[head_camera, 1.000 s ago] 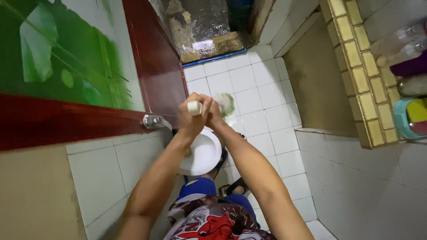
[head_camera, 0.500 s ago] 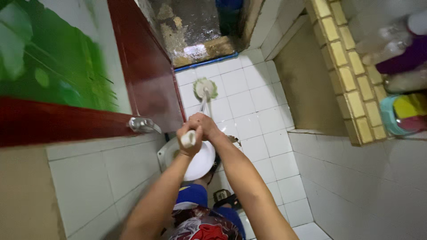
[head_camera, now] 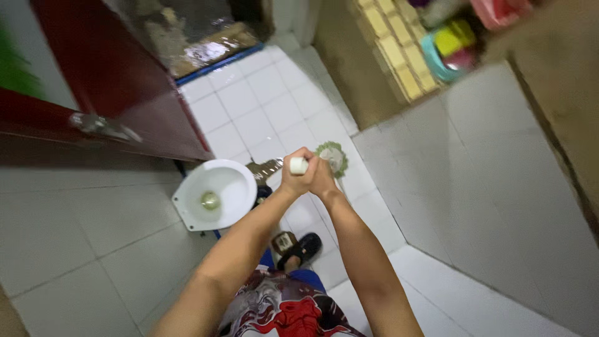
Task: The person assembles a mop handle, mops the tiled bathroom floor, and rinses and spins the mop head in a bucket.
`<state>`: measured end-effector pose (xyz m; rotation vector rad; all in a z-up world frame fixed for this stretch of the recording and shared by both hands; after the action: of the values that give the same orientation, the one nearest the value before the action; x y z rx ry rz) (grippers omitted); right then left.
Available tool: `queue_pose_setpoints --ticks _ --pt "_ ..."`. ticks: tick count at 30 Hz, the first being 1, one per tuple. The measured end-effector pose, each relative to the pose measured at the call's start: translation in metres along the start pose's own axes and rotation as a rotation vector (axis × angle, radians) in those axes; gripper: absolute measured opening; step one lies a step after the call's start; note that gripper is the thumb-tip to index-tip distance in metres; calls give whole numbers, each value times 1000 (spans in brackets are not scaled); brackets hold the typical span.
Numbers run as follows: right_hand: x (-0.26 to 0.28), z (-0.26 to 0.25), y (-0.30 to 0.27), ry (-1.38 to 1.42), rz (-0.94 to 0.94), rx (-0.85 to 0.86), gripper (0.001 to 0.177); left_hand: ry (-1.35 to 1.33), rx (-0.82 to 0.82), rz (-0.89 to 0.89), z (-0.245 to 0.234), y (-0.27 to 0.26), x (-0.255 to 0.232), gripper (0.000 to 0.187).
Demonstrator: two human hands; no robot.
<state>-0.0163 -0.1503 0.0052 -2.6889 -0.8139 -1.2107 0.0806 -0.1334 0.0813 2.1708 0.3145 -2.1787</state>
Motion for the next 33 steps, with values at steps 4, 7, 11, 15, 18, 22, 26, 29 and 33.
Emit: queue_pose_setpoints --ticks 4,7,11,15,18,22,26,29,33 --pt "-39 -35 -85 -140 47 -242 38 -158 156 -170 77 -24 24 18" --pt "-70 -40 -129 183 384 -501 32 -124 303 -165 115 -45 20 14" --pt "-86 1 -136 777 493 -751 29 26 357 -236 109 -42 22 15" --pt "-71 36 -54 88 199 -626 24 75 228 -163 22 9 13 12" --pt "-47 82 23 193 -11 -568 24 80 113 -202 -56 43 10 12" --pt "-38 159 125 459 -25 -303 24 214 -156 -149 -157 72 -6 12" --pt "7 198 192 325 -259 -52 28 333 -203 -98 -213 71 -10 21" --pt "52 200 226 338 -385 -43 39 381 -281 -74 -241 70 1 14" --pt "130 197 248 371 -580 7 17 201 -567 -336 -287 80 56 14"
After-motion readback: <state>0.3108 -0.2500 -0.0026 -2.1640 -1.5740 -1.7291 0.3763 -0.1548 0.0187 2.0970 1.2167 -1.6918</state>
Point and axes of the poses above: each hand's wrist, its own y-axis towards the middle knuckle, its own z-axis out of the palm, x = y × z, the point moved 9 cm from there along y, towards the middle knuckle, and after that the axes turned 14 degrees about -z, right-handed, at the moved point
